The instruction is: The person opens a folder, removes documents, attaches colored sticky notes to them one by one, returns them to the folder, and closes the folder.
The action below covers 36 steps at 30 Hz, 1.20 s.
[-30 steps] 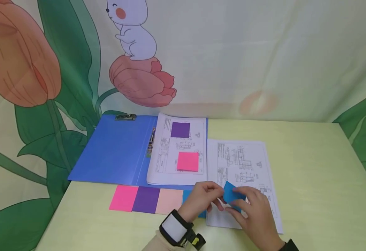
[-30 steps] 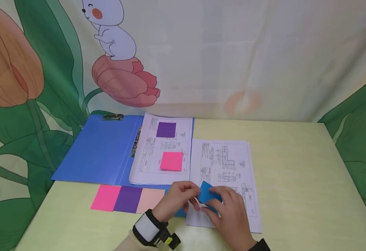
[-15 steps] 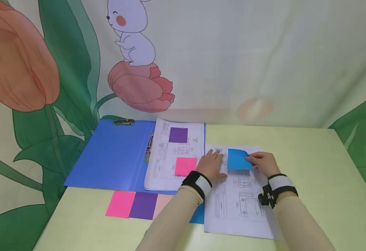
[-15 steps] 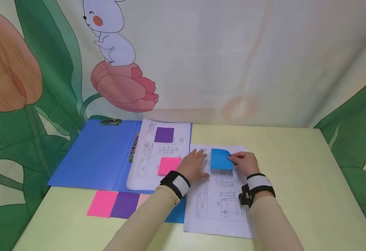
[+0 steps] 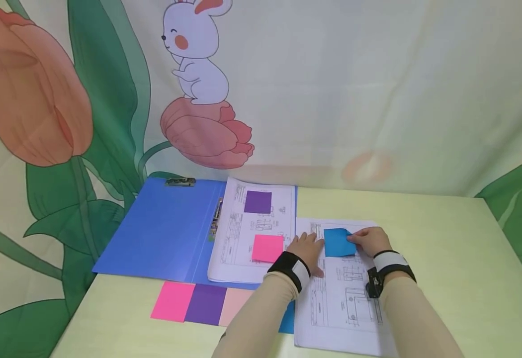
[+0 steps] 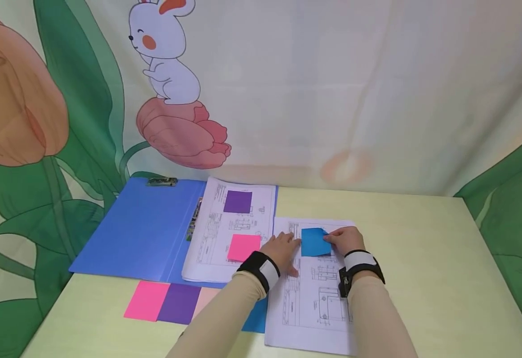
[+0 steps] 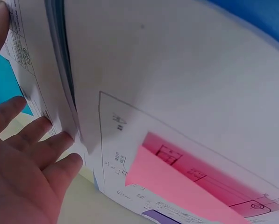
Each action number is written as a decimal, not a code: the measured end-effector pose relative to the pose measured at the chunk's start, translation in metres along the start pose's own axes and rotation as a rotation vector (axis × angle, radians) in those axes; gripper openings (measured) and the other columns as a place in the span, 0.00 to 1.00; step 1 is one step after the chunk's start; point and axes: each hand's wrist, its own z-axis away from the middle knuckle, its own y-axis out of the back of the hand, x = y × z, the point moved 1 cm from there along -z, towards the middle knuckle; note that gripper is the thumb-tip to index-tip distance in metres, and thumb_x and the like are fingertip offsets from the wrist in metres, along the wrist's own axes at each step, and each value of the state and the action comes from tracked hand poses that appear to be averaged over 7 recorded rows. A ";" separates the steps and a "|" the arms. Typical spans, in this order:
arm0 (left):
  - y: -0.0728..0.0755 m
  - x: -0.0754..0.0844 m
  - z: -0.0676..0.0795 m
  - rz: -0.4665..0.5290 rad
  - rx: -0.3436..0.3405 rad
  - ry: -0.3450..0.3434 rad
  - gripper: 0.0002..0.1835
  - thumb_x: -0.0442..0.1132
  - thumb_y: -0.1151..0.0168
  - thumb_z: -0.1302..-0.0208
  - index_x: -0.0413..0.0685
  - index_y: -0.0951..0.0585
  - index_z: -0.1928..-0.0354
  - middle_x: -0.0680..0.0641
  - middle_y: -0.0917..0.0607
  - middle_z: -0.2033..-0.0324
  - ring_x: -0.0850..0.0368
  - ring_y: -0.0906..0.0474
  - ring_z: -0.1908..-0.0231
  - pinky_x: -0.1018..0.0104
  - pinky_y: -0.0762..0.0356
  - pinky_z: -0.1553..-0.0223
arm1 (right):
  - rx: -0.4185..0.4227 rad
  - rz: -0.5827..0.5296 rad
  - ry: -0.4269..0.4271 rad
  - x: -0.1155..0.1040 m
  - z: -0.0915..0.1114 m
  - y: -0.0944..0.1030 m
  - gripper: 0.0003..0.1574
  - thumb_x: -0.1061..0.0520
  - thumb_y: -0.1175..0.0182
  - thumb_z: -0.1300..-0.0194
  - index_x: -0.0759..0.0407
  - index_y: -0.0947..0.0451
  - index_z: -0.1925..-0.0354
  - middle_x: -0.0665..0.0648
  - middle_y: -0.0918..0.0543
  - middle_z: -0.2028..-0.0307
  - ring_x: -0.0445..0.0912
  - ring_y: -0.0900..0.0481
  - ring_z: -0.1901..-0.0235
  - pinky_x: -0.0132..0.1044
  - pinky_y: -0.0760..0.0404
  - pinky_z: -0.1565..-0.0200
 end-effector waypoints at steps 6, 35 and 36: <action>0.003 0.003 0.002 -0.003 -0.015 -0.001 0.47 0.61 0.30 0.58 0.61 0.35 0.33 0.49 0.34 0.36 0.51 0.41 0.36 0.57 0.44 0.37 | -0.001 -0.003 0.000 0.001 -0.001 0.001 0.18 0.54 0.37 0.41 0.70 0.19 0.63 0.62 0.17 0.67 0.55 0.24 0.62 0.45 0.27 0.59; 0.011 0.008 0.006 -0.062 -0.042 0.002 0.45 0.60 0.30 0.57 0.64 0.34 0.34 0.48 0.34 0.37 0.49 0.40 0.37 0.58 0.43 0.37 | 0.005 0.020 -0.023 -0.001 -0.003 -0.006 0.14 0.54 0.36 0.43 0.67 0.20 0.70 0.59 0.19 0.72 0.53 0.25 0.66 0.43 0.28 0.64; 0.010 0.008 0.006 -0.064 -0.038 0.003 0.45 0.61 0.30 0.57 0.64 0.34 0.34 0.48 0.33 0.37 0.49 0.40 0.37 0.58 0.43 0.37 | 0.005 0.027 -0.022 -0.001 -0.003 -0.005 0.14 0.54 0.36 0.43 0.67 0.20 0.70 0.59 0.19 0.72 0.53 0.25 0.66 0.43 0.28 0.64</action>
